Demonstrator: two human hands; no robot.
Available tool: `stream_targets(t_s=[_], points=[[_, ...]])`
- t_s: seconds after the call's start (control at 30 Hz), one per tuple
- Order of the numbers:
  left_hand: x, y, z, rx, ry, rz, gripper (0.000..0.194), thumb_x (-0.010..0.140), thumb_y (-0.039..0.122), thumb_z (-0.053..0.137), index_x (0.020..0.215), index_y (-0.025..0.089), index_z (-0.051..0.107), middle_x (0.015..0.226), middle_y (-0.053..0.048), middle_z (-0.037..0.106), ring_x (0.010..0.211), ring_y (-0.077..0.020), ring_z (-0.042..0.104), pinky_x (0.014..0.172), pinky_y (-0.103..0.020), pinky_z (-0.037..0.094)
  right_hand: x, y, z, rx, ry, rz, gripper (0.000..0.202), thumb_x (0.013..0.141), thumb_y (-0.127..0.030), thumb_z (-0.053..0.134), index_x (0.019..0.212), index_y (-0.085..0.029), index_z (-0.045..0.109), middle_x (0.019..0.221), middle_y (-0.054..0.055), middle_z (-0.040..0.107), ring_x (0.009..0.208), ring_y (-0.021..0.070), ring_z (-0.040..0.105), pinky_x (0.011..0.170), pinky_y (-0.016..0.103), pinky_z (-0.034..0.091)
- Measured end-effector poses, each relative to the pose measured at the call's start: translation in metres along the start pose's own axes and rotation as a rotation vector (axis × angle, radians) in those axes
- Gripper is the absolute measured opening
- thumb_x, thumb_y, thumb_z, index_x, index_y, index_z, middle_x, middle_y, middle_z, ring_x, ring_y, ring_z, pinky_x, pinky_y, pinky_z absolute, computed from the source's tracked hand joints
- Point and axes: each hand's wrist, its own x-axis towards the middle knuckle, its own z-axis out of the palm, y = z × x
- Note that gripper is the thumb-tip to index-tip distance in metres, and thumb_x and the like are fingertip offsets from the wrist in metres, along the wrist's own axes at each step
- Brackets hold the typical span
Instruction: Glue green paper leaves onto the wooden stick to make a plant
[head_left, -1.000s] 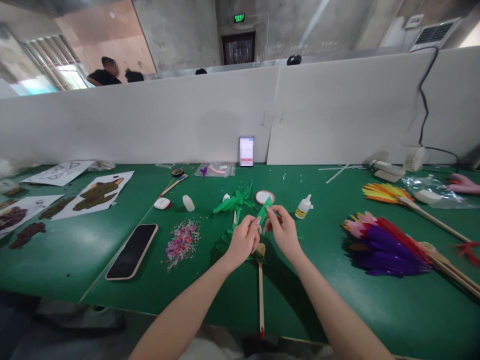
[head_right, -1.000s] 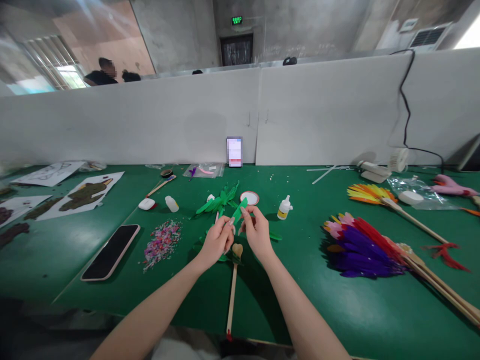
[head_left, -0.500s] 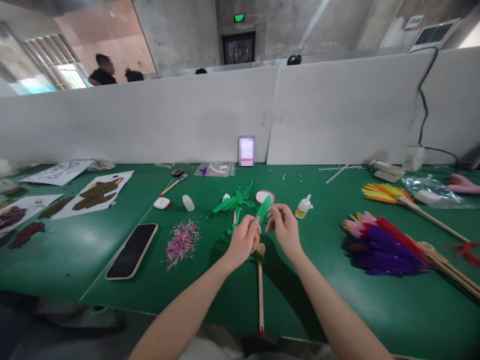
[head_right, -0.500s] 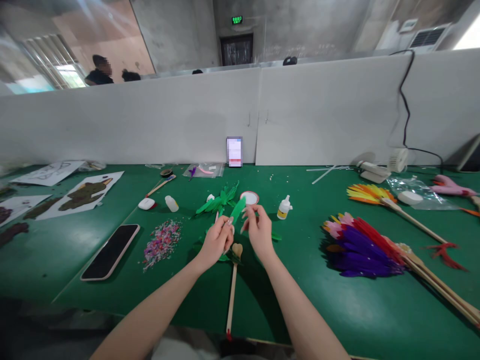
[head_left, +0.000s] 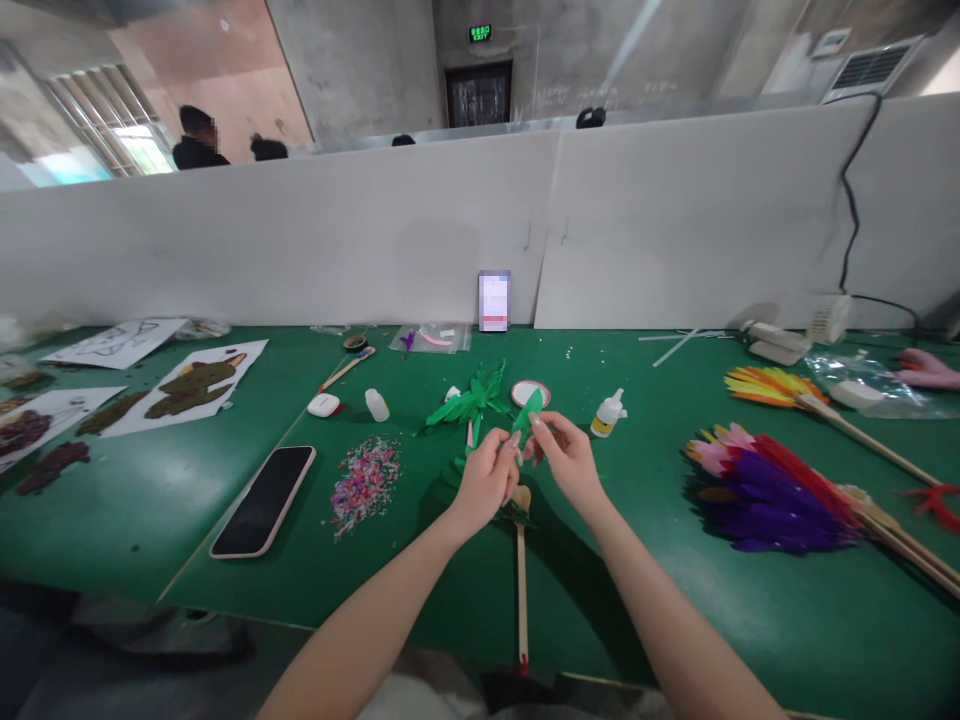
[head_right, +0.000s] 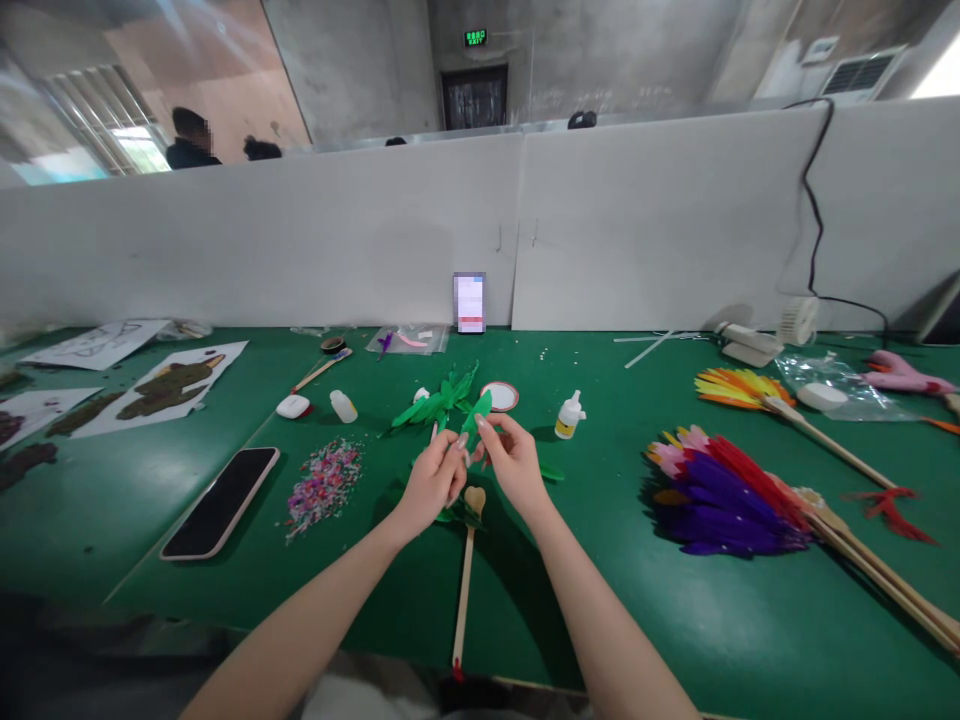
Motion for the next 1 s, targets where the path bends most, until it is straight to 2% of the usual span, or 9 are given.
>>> stream_targets(t_s=[0.1, 0.3, 0.73, 1.0], points=[[0.0000, -0.0004, -0.0002, 0.011, -0.009, -0.006, 0.027, 0.090, 0.042, 0.035, 0.076, 0.020, 0.041, 0.035, 0.012, 0.034, 0.029, -0.0046, 0.027, 0.034, -0.016, 0.024, 0.0003, 0.0033, -0.0008, -0.002, 0.030, -0.006, 0.030, 0.070, -0.047, 0.065, 0.076, -0.019, 0.056, 0.046, -0.005, 0.052, 0.041, 0.0111, 0.050, 0.039, 0.022, 0.040], [-0.0001, -0.0006, 0.0004, 0.025, -0.015, -0.005, 0.028, 0.090, 0.043, 0.035, 0.075, 0.020, 0.040, 0.035, 0.012, 0.034, 0.029, -0.0051, 0.027, 0.035, -0.016, 0.024, -0.0004, 0.0057, -0.0007, -0.024, 0.040, -0.039, 0.026, 0.075, -0.043, 0.062, 0.074, -0.019, 0.054, 0.044, -0.006, 0.050, 0.040, 0.0100, 0.048, 0.041, 0.022, 0.038], [-0.0018, 0.0015, 0.0020, 0.010, -0.025, -0.012, 0.030, 0.090, 0.044, 0.034, 0.075, 0.019, 0.042, 0.035, 0.011, 0.034, 0.029, -0.0055, 0.028, 0.035, -0.017, 0.025, -0.0028, 0.0090, -0.0014, -0.187, 0.006, -0.081, 0.028, 0.086, -0.048, 0.045, 0.078, -0.022, 0.045, 0.046, -0.006, 0.052, 0.042, 0.0118, 0.049, 0.045, 0.024, 0.041], [-0.0010, -0.0009, 0.0018, -0.023, -0.027, -0.002, 0.029, 0.090, 0.043, 0.034, 0.074, 0.020, 0.040, 0.035, 0.011, 0.034, 0.029, -0.0055, 0.027, 0.035, -0.017, 0.024, -0.0030, 0.0051, 0.0007, -0.123, -0.040, -0.076, 0.029, 0.086, -0.050, 0.043, 0.076, -0.023, 0.042, 0.045, -0.007, 0.050, 0.039, 0.0114, 0.047, 0.043, 0.024, 0.040]])
